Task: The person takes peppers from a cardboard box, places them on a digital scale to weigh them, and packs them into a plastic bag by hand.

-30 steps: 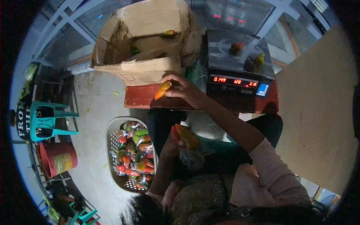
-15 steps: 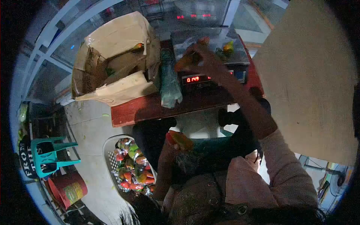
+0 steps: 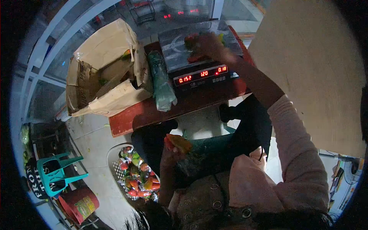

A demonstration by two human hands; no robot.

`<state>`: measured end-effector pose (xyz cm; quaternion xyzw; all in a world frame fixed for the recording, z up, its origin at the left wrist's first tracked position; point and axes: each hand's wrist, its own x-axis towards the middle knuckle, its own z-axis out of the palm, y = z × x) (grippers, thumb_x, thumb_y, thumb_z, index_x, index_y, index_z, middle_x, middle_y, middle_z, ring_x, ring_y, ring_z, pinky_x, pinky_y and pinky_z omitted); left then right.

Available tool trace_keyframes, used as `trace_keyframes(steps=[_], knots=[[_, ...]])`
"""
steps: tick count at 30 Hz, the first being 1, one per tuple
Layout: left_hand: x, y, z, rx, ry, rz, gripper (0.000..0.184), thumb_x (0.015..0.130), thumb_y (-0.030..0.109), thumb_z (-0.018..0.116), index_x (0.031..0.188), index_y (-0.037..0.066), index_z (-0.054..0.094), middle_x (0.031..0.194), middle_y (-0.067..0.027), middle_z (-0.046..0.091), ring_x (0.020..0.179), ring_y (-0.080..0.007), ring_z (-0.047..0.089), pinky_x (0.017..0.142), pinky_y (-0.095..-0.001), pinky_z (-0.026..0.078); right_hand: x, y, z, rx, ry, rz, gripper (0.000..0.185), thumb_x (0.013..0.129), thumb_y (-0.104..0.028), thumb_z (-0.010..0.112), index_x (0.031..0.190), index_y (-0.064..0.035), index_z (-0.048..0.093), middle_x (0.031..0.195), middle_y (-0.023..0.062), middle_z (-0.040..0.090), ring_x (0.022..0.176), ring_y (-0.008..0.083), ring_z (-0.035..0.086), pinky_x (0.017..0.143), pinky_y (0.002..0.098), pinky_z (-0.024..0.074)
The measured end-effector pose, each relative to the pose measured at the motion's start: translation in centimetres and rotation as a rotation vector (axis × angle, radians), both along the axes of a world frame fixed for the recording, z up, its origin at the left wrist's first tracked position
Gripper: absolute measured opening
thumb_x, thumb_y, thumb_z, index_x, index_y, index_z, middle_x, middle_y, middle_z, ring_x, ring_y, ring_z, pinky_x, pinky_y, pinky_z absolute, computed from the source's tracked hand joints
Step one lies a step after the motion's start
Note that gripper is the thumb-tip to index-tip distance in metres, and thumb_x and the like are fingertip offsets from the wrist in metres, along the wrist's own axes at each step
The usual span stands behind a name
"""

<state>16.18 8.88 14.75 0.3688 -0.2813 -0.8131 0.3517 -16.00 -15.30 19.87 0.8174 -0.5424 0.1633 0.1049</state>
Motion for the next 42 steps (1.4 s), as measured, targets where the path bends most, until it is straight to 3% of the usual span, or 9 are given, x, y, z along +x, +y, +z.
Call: trace_keyframes(steps=[3,6,7,11,24,31,35,37,42], knots=[[-0.1,0.0,0.1,0.002,-0.010,-0.008,0.066,0.057,0.036,0.074,0.107,0.002,0.046,0.096,-0.0070,0.054,0.087,-0.0172,0.053,0.071,-0.0276,0.044,-1.8,-0.8,1.6,0.065,-0.359,-0.268,0.032,0.073,-0.031,0.063,0.092,-0.0058,0.059,0.095,0.0122,0.059,0.086,0.0272,0.058,0.071,0.0393,0.0452],[-0.3,-0.1,0.2,-0.003,-0.016,-0.012,0.066,0.057,0.036,0.074,0.107,0.002,0.046,0.096,-0.0070,0.054,0.087,-0.0171,0.053,0.070,-0.0274,0.043,-4.8,0.8,4.5,-0.091,-0.297,-0.185,0.026,0.075,-0.021,0.063,0.093,-0.0039,0.057,0.092,0.0106,0.060,0.080,0.0251,0.059,0.067,0.0362,0.0457],[-0.3,-0.1,0.2,-0.001,-0.018,-0.013,0.066,0.057,0.036,0.074,0.107,0.002,0.046,0.096,-0.0070,0.054,0.087,-0.0170,0.053,0.070,-0.0274,0.043,-5.9,1.1,5.1,-0.118,-0.328,-0.122,0.018,0.077,-0.016,0.060,0.090,-0.0039,0.057,0.085,0.0076,0.061,0.074,0.0190,0.058,0.063,0.0303,0.0458],[-0.8,-0.1,0.5,-0.008,-0.021,-0.027,0.066,0.058,0.036,0.074,0.107,0.002,0.047,0.096,-0.0069,0.054,0.086,-0.0169,0.053,0.070,-0.0271,0.043,-8.1,3.1,6.6,-0.145,-0.513,-0.093,0.012,0.078,-0.014,0.060,0.085,-0.0044,0.058,0.075,0.0034,0.060,0.068,0.0102,0.055,0.060,0.0258,0.0438],[-1.6,-0.2,2.5,-0.085,-0.069,0.064,0.065,0.059,0.037,0.074,0.107,0.002,0.047,0.096,-0.0067,0.054,0.085,-0.0164,0.053,0.069,-0.0263,0.043,-7.6,2.8,6.0,-0.078,-0.470,-0.075,0.014,0.077,-0.013,0.060,0.088,-0.0051,0.057,0.081,0.0052,0.059,0.069,0.0151,0.054,0.062,0.0278,0.0436],[3.5,-8.4,17.0,-0.616,-0.436,0.767,0.065,0.059,0.037,0.073,0.107,0.002,0.047,0.095,-0.0066,0.054,0.085,-0.0161,0.052,0.068,-0.0259,0.043,-5.2,1.9,4.2,-0.073,-0.333,-0.043,0.016,0.076,-0.016,0.060,0.090,-0.0067,0.057,0.086,0.0080,0.058,0.074,0.0227,0.056,0.067,0.0320,0.0451],[10.2,-18.8,19.2,-0.601,-0.759,0.598,0.059,0.059,0.038,0.074,0.100,0.002,0.051,0.088,-0.0060,0.055,0.078,-0.0153,0.052,0.065,-0.0256,0.042,-3.7,3.2,4.3,0.055,-0.523,0.040,0.016,0.077,-0.017,0.059,0.090,-0.0072,0.058,0.088,0.0075,0.059,0.078,0.0228,0.057,0.070,0.0331,0.0462],[13.1,-25.1,18.2,-0.581,-0.928,0.457,0.053,0.059,0.038,0.074,0.094,0.002,0.056,0.081,-0.0054,0.057,0.071,-0.0146,0.052,0.063,-0.0253,0.041,-3.5,3.0,3.1,-0.007,-0.406,0.035,0.017,0.077,-0.018,0.059,0.090,-0.0076,0.058,0.089,0.0071,0.059,0.079,0.0213,0.057,0.070,0.0326,0.0468],[10.6,-29.3,13.9,-0.757,-0.846,0.326,0.049,0.057,0.033,0.076,0.090,0.002,0.059,0.078,-0.0035,0.058,0.070,-0.0140,0.053,0.063,-0.0267,0.042,-4.5,2.9,2.5,0.039,-0.412,0.057,0.017,0.078,-0.018,0.058,0.092,-0.0087,0.057,0.091,0.0066,0.058,0.080,0.0191,0.058,0.069,0.0291,0.0473]])
